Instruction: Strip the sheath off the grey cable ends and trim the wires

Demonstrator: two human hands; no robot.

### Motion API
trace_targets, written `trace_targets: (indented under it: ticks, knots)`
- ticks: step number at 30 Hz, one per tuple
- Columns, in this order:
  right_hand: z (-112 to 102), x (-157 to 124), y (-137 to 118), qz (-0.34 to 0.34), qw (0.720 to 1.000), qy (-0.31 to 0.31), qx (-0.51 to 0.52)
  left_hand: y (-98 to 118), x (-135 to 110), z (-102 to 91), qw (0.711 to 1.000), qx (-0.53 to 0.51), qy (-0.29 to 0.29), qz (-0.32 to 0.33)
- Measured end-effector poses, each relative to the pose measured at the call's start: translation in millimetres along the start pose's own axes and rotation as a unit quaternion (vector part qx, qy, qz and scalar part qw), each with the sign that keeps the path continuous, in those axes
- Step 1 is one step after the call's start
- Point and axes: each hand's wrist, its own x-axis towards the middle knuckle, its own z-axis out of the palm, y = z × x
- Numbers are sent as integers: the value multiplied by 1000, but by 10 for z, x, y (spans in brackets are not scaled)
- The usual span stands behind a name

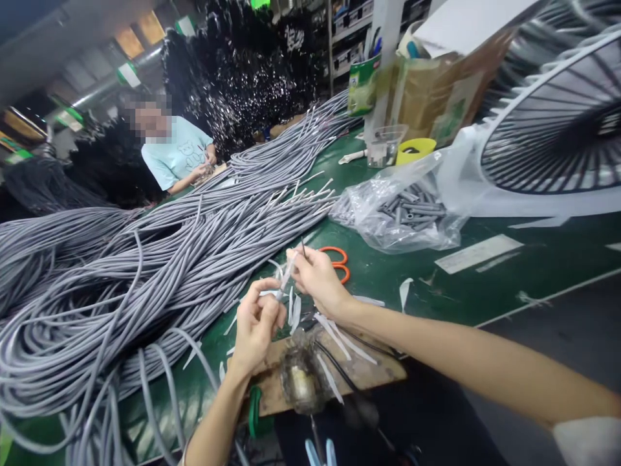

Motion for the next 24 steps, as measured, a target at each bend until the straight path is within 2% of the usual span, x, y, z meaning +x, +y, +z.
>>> trace_targets:
  ticks: [4, 7, 9, 11, 13, 15, 24]
  knots:
    - [-49, 41, -185, -25, 995, 68, 67, 24, 21, -24, 997, -72, -10, -6]
    - [-84, -35, -269, -129, 985, 80, 83, 59, 48, -39, 992, -125, 4, -24]
    - [-105, -119, -275, -228, 972, 51, 15, 74, 65, -44, 988, -147, 12, -38]
    - [-119, -196, -252, -290, 951, -1, -103, 76, 73, -47, 987, -157, 14, -46]
    - [-125, -239, -218, -303, 929, -56, -204, 71, 73, -53, 986, -157, 12, -47]
    - [-124, -246, -186, -295, 917, -90, -253, 67, 63, -61, 987, -155, 6, -47]
    - [-121, -267, -131, -288, 909, -122, -277, 129, 38, -67, 977, -194, -47, -72]
